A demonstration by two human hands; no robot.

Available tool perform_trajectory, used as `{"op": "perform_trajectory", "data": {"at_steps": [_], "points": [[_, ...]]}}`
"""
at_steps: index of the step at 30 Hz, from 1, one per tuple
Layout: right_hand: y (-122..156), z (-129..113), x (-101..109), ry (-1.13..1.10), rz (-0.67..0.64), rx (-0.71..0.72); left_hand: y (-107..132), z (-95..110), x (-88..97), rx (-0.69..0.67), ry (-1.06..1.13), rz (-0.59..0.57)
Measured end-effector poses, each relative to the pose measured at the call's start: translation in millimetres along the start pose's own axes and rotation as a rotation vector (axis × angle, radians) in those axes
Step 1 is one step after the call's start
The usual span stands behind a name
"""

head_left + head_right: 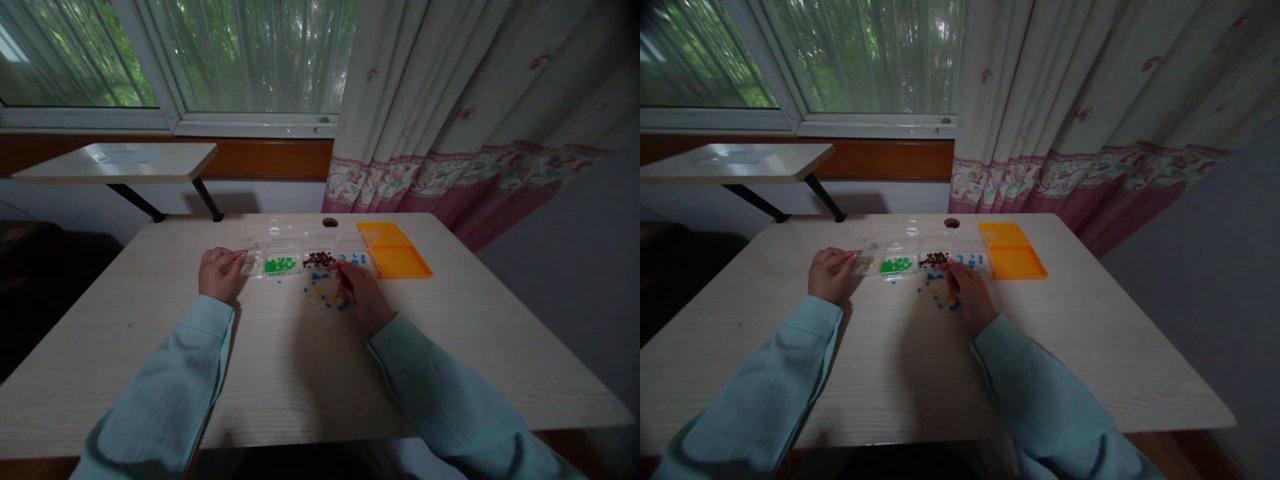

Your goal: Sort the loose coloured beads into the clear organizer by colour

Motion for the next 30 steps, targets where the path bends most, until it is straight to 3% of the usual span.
{"op": "perform_trajectory", "data": {"at_steps": [5, 8, 11, 13, 16, 18, 25, 30], "points": [[-5, 1, 5, -0.004, 0.002, 0.019, 1, -6, 0.4, 0.020, 0.001, -0.001], [-7, -3, 6, 0.009, 0.009, 0.036, -1, 8, 1.7, -0.022, 0.027, 0.014], [-4, -6, 2, 0.115, 0.022, 0.068, -1, 41, -5.0, -0.091, 0.121, -0.021], [1, -11, -8, 0.303, 0.010, 0.153, 3, 70, -16.0, -0.131, 0.253, -0.083], [20, -19, -38, 0.664, -0.084, 0.409, 15, 112, -37.2, -0.158, 0.507, -0.213], [34, -18, -55, 0.845, -0.151, 0.565, 22, 128, -46.3, -0.142, 0.639, -0.257], [53, -23, -64, 1.026, -0.122, 0.864, 27, 131, -54.5, -0.075, 0.750, -0.319], [54, -21, -64, 1.110, -0.078, 0.876, 28, 134, -55.5, -0.117, 0.725, -0.362]]}}
Point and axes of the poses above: each hand's wrist, its own y-axis away from the middle knuckle, its own x-axis out of the back of the hand, z = x × y, the point moved 9 cm from there along -y, towards the middle knuckle, and after that the axes turned 11 degrees about -x, right-handed, at the moved point
